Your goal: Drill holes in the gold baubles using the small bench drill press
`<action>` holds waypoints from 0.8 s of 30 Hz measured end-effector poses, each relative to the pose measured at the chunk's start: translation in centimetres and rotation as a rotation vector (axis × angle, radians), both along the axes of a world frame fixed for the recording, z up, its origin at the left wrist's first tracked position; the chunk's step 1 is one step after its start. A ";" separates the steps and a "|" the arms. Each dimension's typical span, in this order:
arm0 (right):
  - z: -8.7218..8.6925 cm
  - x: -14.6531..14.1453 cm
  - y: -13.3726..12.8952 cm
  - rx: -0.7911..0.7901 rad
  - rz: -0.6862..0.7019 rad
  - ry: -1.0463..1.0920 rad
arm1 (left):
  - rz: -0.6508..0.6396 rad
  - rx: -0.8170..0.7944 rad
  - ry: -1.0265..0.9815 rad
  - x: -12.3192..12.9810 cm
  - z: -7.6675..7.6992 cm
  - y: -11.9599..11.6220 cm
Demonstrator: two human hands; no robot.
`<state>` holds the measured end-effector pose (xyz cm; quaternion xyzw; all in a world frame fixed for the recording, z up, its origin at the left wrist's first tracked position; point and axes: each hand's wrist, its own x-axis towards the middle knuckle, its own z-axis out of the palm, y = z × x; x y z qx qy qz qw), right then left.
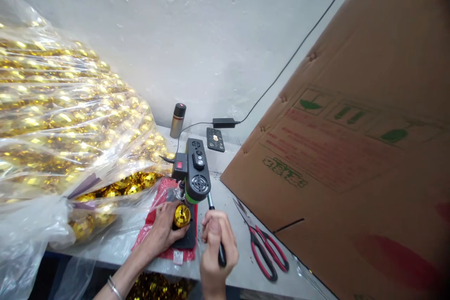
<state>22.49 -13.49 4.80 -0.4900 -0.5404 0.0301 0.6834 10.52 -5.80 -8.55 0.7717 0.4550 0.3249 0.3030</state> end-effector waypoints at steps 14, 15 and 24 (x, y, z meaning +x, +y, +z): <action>-3.6 -0.3 0.8 0.155 -0.032 0.066 | -0.020 -0.018 -0.010 0.2 0.7 -0.2; -3.6 -0.4 0.9 0.159 -0.034 0.079 | -0.018 -0.020 -0.012 0.3 0.7 -0.3; -4.1 -1.0 1.3 0.192 -0.025 0.173 | -0.027 -0.080 -0.019 0.6 1.4 -0.6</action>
